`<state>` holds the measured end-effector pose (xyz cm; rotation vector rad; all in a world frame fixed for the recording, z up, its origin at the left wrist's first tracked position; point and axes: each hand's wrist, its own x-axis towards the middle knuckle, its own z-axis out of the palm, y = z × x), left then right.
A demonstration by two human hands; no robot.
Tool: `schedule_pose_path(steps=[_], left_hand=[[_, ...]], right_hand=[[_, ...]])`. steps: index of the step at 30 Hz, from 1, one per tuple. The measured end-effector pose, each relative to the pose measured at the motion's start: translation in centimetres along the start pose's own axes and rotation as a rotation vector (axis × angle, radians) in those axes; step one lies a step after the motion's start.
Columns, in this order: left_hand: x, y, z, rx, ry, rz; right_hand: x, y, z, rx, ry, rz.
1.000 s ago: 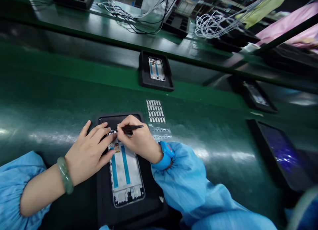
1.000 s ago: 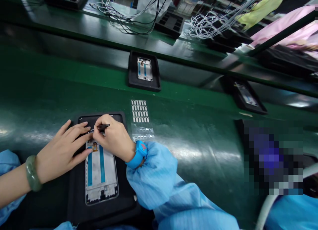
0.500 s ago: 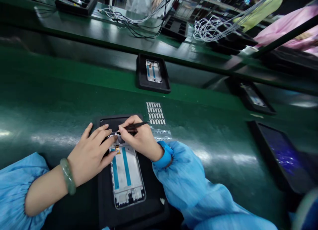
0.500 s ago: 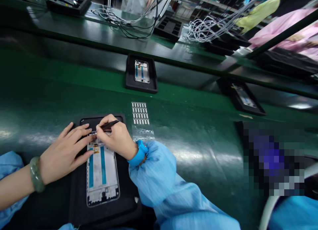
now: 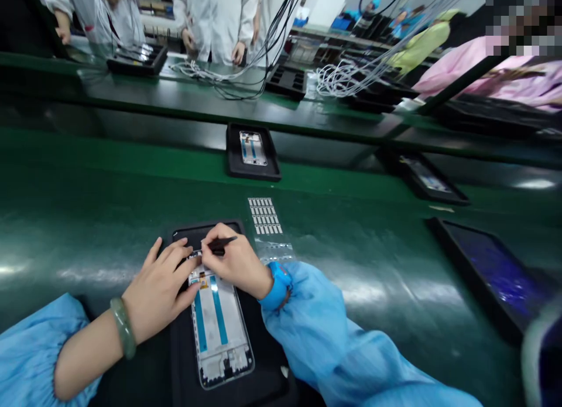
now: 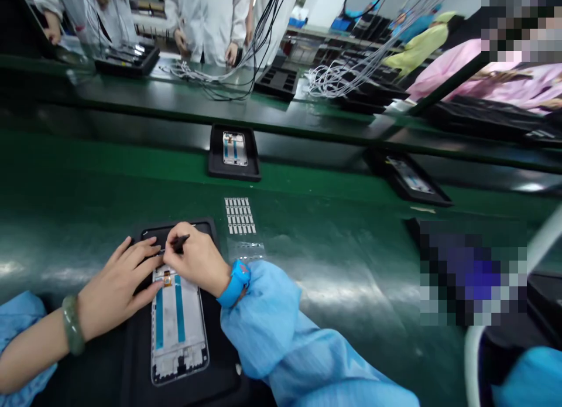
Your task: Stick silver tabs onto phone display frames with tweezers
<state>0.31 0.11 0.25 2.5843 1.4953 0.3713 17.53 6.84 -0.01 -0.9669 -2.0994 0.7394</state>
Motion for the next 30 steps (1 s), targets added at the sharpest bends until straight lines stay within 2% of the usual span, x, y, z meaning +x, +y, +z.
schedule_pose_path(steps=[4,11,15,18,19,21,23,25,27,30], left_hand=[[0.1,0.3,0.4,0.053,0.008,0.002],[-0.2,0.4,1.5,0.131,0.017,-0.055],[0.1,1.5,0.9,0.159,0.015,-0.106],[1.0,4.3,-0.2,0.172,0.034,-0.116],[1.4,5.6,-0.5,0.149,0.005,-0.099],[2.4,8.3,-0.6,0.090,-0.149,-0.077],[3.4,10.6,-0.4,0.100,-0.285,-0.158],[4.2,11.9,0.1,0.131,-0.337,-0.228],[4.6,12.0,0.4,0.160,-0.364,-0.265],[4.8,10.0,-0.1,0.187,-0.408,-0.293]], right_hand=[[-0.2,0.1,0.1,-0.017,0.003,-0.054],[-0.3,0.6,-0.1,0.097,0.053,0.039],[-0.1,0.3,-2.5,0.332,0.207,0.156],[0.1,-0.4,-5.2,0.419,0.372,0.125],[0.2,-0.6,-6.0,0.434,0.423,0.109],[0.3,-0.8,-7.4,0.449,0.490,0.092],[0.2,-0.5,-8.3,0.434,0.514,0.098],[-0.2,0.4,-8.9,0.402,0.513,0.117],[-1.1,1.8,-9.3,0.357,0.508,0.153],[-3.1,4.6,-10.2,0.289,0.528,0.243]])
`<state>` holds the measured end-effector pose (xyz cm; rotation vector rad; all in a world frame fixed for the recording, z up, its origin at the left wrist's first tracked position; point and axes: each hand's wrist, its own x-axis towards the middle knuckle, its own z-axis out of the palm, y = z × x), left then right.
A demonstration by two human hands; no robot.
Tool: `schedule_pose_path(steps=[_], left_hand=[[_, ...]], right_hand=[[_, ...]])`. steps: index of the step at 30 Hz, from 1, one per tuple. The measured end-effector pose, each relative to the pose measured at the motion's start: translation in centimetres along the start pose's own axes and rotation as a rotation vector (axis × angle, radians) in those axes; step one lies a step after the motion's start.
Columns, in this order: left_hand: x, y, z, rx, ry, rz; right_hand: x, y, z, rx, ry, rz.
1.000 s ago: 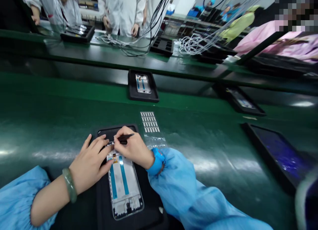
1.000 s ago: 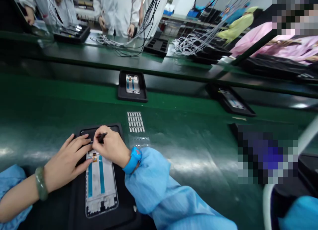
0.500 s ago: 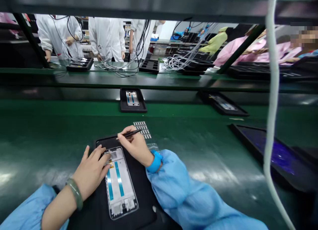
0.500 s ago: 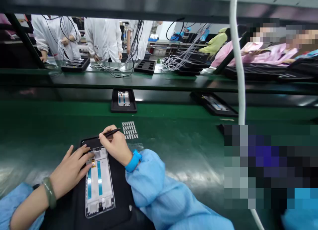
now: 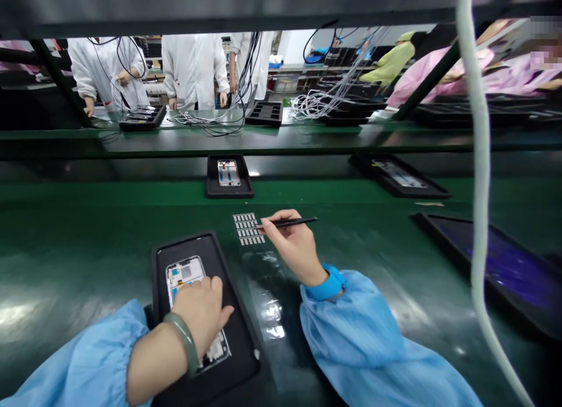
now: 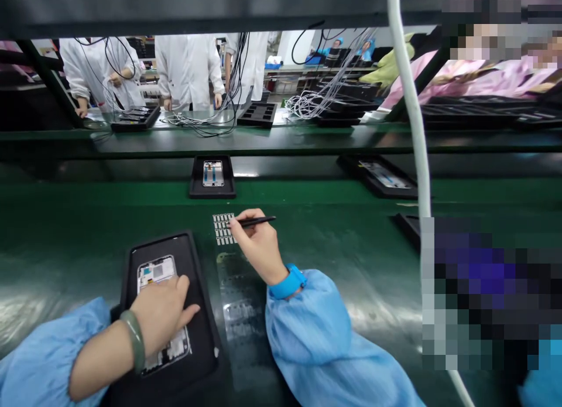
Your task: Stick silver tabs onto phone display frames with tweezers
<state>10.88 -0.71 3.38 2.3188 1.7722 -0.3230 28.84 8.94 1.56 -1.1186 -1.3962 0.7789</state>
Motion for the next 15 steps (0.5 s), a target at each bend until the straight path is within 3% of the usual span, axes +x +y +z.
schedule_pose_path(steps=[4,8,15], left_hand=[[0.9,-4.9,-1.2,0.005,-0.059,-0.017],[2.4,-8.2,-2.4,0.034,-0.081,-0.118],[6.5,-6.7,-2.8,0.065,-0.106,-0.307]], right_hand=[[-1.0,2.8,-3.3,-0.042,0.059,0.117],[-1.5,3.8,-4.7,-0.067,0.101,0.185],[-1.8,4.2,-4.1,-0.062,0.053,0.214]])
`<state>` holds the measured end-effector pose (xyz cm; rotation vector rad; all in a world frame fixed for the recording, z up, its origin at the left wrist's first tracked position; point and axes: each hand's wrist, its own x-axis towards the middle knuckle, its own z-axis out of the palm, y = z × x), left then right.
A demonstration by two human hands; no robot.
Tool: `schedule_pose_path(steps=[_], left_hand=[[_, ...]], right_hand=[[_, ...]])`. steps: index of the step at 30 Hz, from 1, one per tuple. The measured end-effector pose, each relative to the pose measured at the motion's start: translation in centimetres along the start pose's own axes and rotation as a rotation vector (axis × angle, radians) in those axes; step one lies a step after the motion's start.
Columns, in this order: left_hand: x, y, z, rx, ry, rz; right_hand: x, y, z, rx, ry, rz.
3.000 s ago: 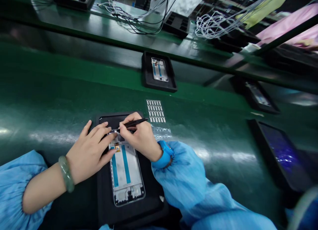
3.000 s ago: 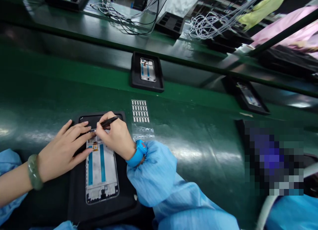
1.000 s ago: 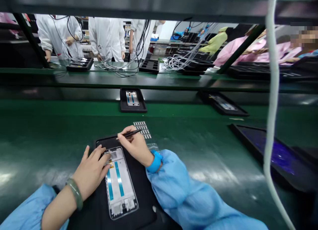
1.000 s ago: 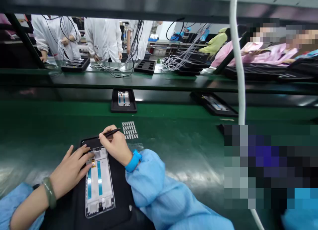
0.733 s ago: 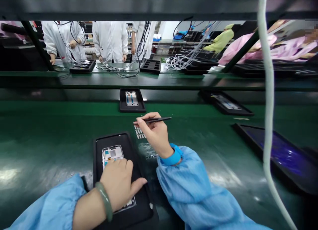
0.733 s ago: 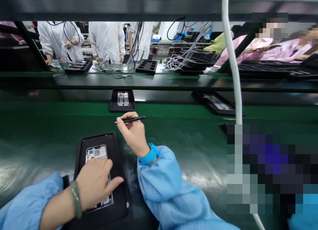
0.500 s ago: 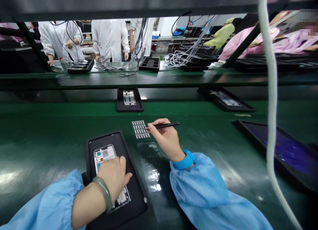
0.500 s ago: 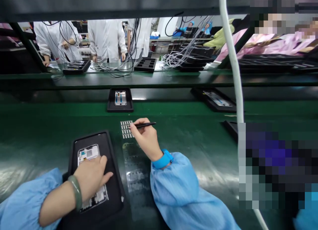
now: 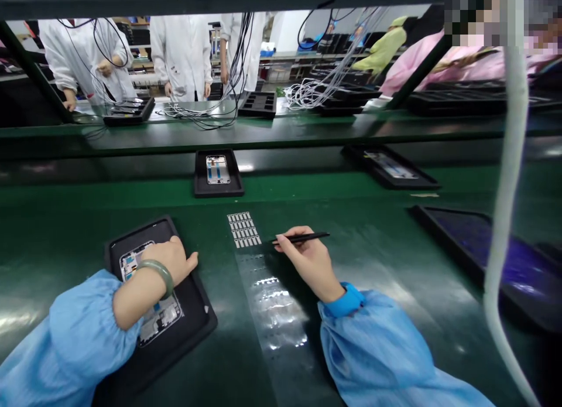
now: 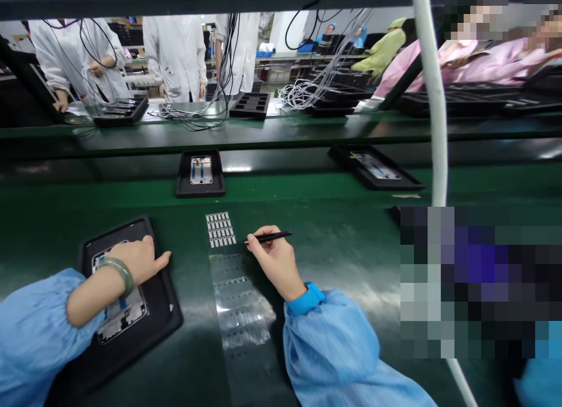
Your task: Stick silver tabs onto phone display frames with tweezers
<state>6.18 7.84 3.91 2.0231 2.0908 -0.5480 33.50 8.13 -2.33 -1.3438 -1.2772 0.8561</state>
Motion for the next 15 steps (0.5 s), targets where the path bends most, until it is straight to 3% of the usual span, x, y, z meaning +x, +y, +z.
schedule_pose_path(steps=[3,6,12,15], left_hand=[[2.0,-0.5,-0.2,0.011,-0.061,-0.012],[4.6,-3.3,-0.5,0.024,-0.070,-0.055],[8.7,-10.8,-1.3,0.014,0.191,-0.242],[9.7,-12.7,-0.7,-0.023,0.372,-0.310]], right_hand=[[-0.2,0.2,-0.1,0.002,0.007,-0.006],[-0.2,0.2,-0.2,-0.009,0.004,-0.006],[-0.2,0.7,0.3,0.028,-0.032,0.036],[-0.1,0.8,0.7,0.059,-0.045,0.062]])
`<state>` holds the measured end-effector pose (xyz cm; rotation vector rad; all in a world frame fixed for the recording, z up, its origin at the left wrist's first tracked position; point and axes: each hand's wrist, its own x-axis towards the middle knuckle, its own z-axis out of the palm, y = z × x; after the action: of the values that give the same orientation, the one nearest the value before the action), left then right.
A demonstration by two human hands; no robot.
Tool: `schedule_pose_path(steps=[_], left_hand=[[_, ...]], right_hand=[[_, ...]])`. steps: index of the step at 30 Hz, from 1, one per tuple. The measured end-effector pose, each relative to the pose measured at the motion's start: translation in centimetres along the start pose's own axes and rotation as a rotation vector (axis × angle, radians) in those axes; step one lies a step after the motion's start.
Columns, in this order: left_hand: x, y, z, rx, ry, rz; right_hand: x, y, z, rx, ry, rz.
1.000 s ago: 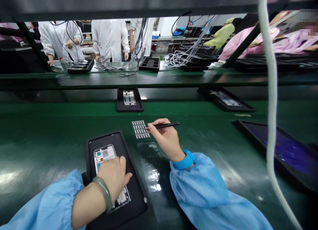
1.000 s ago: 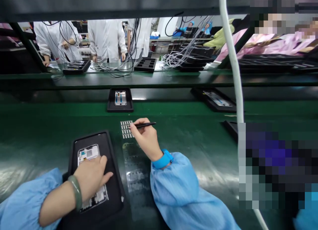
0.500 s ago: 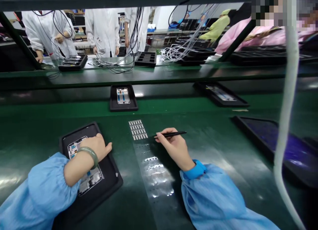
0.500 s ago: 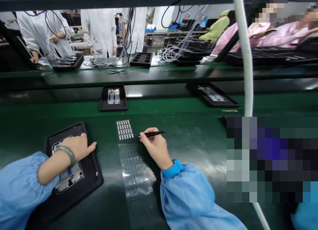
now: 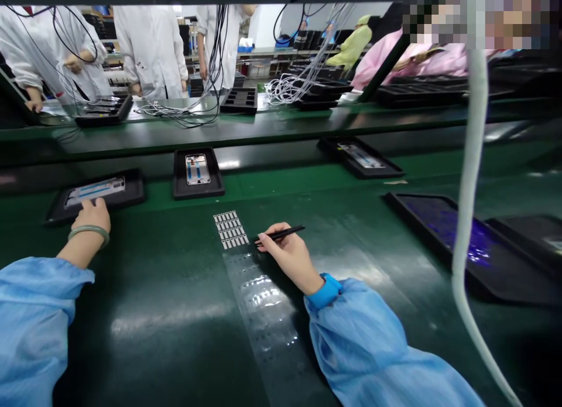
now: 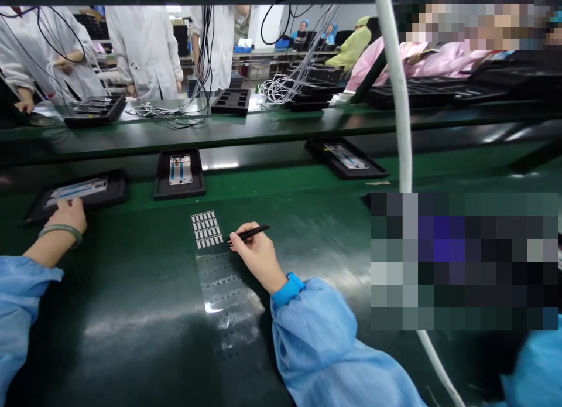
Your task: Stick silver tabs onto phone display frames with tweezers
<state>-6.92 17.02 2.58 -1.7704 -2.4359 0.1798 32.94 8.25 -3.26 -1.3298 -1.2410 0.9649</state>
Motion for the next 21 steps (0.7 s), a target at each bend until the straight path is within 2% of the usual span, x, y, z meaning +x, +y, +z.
schedule_pose_path(steps=[3,7,12,15,18,21], left_hand=[[0.6,0.4,1.3,-0.057,0.157,0.017],[1.1,4.3,2.6,-0.121,0.297,0.190],[1.3,11.3,2.9,-0.208,0.284,0.511],[1.4,14.0,2.7,-0.264,0.273,0.557],[1.4,14.4,2.6,-0.320,0.292,0.545],[0.8,13.3,2.5,-0.372,0.336,0.527]], right_hand=[[0.1,-0.1,0.3,0.017,-0.002,0.017],[0.1,-0.5,0.5,0.042,0.001,0.049],[0.3,-0.8,0.4,0.088,0.015,0.105],[0.3,-1.0,0.4,0.127,0.031,0.128],[0.3,-1.1,0.4,0.139,0.025,0.133],[0.3,-1.1,0.5,0.151,0.021,0.129]])
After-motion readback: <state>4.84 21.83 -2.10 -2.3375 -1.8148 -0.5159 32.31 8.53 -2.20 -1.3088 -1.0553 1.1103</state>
